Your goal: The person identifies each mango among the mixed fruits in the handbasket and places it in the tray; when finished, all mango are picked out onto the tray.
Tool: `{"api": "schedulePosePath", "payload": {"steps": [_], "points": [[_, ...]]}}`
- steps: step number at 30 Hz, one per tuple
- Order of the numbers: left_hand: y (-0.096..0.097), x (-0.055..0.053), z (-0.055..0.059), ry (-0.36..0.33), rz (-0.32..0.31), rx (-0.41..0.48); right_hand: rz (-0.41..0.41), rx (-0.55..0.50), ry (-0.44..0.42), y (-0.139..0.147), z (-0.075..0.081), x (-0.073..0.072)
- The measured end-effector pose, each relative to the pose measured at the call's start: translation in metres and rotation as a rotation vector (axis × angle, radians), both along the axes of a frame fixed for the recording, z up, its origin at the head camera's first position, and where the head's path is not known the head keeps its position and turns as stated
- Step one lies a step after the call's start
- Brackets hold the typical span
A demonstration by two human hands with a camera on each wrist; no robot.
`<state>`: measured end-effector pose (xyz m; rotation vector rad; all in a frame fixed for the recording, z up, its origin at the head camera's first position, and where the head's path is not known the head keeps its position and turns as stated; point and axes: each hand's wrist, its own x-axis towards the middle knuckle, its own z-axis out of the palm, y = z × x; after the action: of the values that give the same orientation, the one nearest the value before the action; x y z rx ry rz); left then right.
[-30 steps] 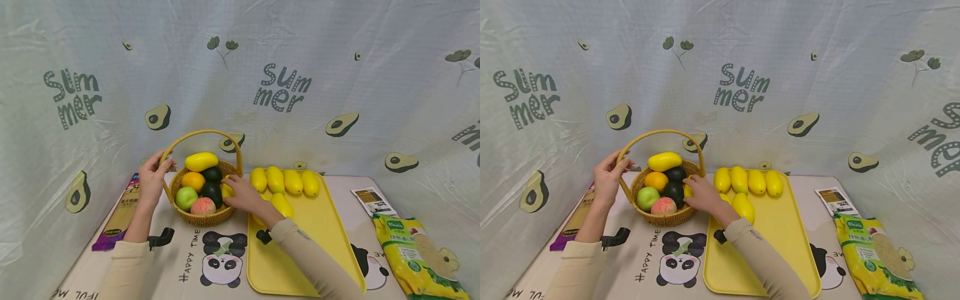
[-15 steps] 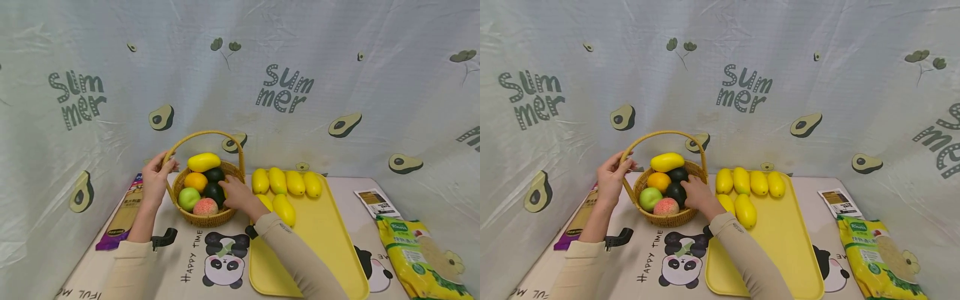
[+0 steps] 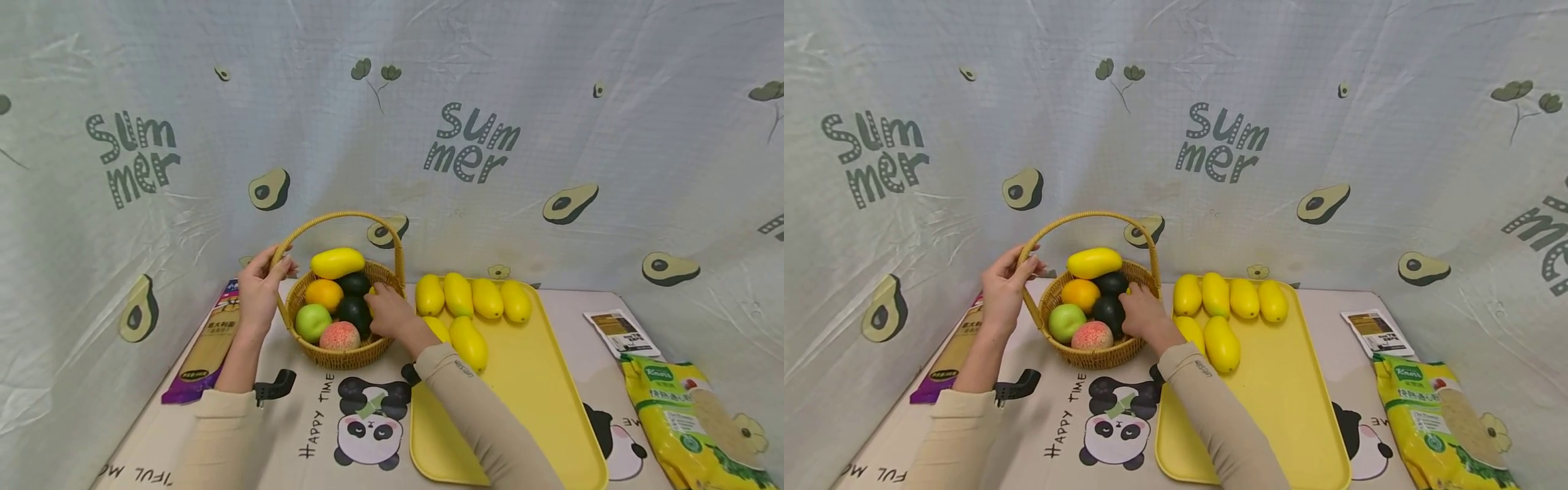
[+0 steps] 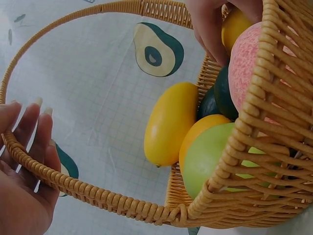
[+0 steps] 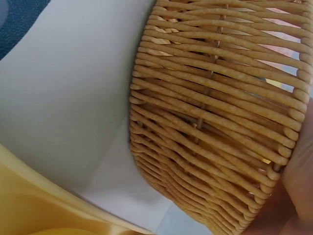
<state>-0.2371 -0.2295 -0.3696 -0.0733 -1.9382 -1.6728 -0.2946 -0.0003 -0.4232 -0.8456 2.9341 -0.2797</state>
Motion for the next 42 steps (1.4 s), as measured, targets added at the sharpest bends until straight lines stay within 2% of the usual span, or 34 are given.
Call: {"api": "schedulePosePath", "payload": {"steps": [4,13,24,30,37,42], "points": [[0.0,0.001,0.001,-0.007,0.004,0.001,0.015,-0.032,0.019,0.002,-0.002,-0.001],[0.001,0.001,0.002,-0.014,0.007,0.0,0.06,-0.186,0.091,0.01,-0.004,0.002],[0.001,-0.002,0.001,-0.006,0.002,0.02,0.035,-0.313,0.111,0.028,0.013,0.009],[-0.002,-0.001,0.001,-0.016,0.018,0.033,0.061,-0.32,0.136,0.039,0.018,0.015],[-0.001,0.0,0.001,-0.014,0.012,0.034,0.068,-0.367,0.123,0.054,0.022,0.024],[0.0,0.001,0.002,-0.009,0.005,0.02,0.046,-0.406,0.134,0.069,0.022,0.029]]}}
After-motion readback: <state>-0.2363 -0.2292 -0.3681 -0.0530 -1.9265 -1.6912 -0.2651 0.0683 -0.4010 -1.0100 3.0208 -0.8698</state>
